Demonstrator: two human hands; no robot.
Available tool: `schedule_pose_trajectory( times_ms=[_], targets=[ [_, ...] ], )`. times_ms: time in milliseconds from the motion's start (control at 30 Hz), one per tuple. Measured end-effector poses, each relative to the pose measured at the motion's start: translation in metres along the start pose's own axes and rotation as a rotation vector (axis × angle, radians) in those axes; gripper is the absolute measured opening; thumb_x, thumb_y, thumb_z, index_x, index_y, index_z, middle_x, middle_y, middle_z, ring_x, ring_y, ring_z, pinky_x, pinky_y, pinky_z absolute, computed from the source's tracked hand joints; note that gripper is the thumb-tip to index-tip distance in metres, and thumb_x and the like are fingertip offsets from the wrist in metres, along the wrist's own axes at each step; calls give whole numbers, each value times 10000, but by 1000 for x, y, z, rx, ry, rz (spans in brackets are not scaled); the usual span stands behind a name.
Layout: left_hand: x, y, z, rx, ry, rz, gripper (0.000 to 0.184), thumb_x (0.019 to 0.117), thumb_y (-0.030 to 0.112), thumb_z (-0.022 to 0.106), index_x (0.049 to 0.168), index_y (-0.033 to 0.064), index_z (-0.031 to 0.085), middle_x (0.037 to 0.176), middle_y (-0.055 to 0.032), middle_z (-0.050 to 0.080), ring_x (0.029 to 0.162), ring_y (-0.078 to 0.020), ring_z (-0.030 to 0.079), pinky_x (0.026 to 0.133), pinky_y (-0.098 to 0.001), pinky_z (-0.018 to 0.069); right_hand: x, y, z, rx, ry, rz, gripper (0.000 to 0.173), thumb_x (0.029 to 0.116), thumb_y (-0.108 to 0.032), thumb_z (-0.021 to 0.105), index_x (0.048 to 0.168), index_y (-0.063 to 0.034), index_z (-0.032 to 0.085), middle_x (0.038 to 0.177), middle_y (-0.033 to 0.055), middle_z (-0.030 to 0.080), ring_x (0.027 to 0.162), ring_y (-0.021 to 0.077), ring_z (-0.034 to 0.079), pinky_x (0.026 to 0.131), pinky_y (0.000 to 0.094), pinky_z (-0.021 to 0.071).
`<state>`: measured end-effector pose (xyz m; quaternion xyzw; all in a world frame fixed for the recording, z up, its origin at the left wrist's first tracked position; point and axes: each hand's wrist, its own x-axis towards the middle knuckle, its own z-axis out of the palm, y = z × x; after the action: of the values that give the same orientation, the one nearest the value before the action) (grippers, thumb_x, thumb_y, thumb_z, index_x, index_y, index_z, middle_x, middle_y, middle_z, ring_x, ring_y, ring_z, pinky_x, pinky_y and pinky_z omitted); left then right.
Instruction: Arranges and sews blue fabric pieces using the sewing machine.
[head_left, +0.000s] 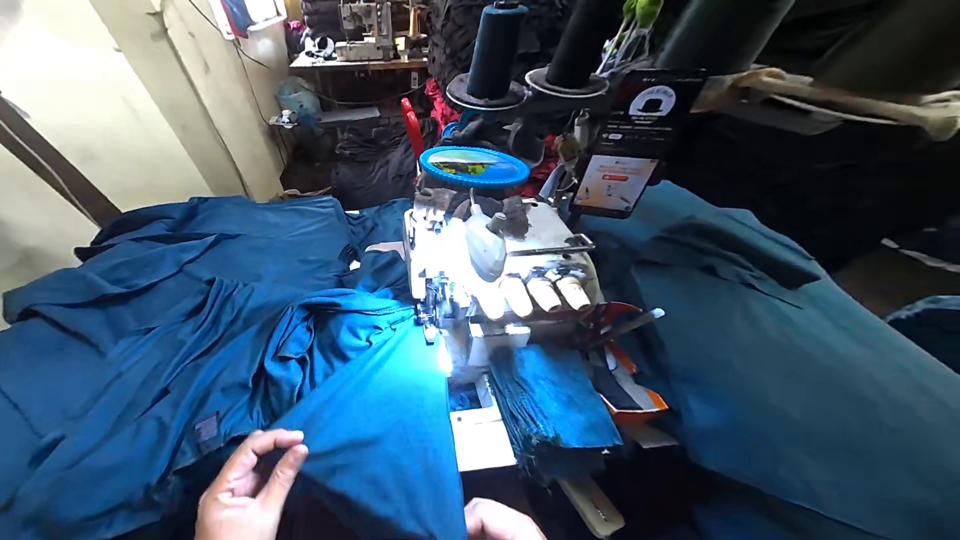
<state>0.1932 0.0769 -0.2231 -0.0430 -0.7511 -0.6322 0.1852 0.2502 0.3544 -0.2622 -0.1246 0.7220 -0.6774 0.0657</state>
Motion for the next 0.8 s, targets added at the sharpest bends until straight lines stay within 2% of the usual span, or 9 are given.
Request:
schedule_pose_trajectory(
  times_ms=[133,267,367,433,500,567,667,733,800],
  targets=[
    [51,0,8,68,64,55,165,881,-19,660,1033,31,698,995,78,726,822,23,669,730,-147,572,22,-8,4,-22,113,23,126,931,-35,676,997,70,701,926,93,725,861,86,703,826,285,597],
    [101,-7,7,270,4,130,225,929,96,682,1144,40,708,1098,5,746,903,-7,699,812,-183,582,60,-20,1,-165,223,-16,106,927,-95,681,942,3,717,863,44,719,774,33,684,727,223,592],
    [122,-9,7,500,-64,108,374,951,63,701,1321,42,653,1187,-141,697,904,-193,677,813,-388,565,86,-15,-2,-160,246,-19,133,933,-160,677,967,-39,722,920,11,704,806,10,662,738,192,568],
    [110,-13,8,615,-62,128,478,972,145,687,1422,43,560,1234,-214,624,991,-297,663,849,-481,572,85,-9,2,-66,175,0,171,939,-166,691,1040,-31,722,1003,16,718,888,24,685,805,219,592],
    [74,-18,14,626,69,269,457,967,216,648,1348,-25,575,1139,-233,626,953,-289,641,813,-435,562,65,-4,11,-36,96,58,186,941,-166,703,1061,-32,750,1032,18,751,970,31,702,895,260,594],
    [24,-26,20,545,160,344,354,947,183,650,1165,-91,597,1005,-201,628,872,-188,614,779,-308,538,37,11,18,-75,56,88,159,940,-150,702,998,-19,771,990,44,754,967,50,699,901,280,575],
    [-62,-46,26,305,78,107,232,943,76,640,1067,-95,545,962,-98,596,851,-14,573,789,-161,507,-11,31,19,-53,65,202,160,946,-133,686,971,4,764,983,64,730,950,72,686,882,276,569],
    [-102,-55,36,114,23,-265,240,965,9,574,1140,-145,514,964,-97,607,817,-21,616,741,-198,551,-35,33,16,98,97,312,143,956,-72,648,1002,25,743,998,66,734,933,99,713,863,311,609],
    [-118,-63,46,-150,0,-654,315,1041,68,481,1296,-117,462,1103,-139,629,948,-115,676,840,-318,596,-52,26,16,301,141,429,142,982,-24,587,1009,20,719,989,58,737,904,140,736,847,370,641]
  ],
)
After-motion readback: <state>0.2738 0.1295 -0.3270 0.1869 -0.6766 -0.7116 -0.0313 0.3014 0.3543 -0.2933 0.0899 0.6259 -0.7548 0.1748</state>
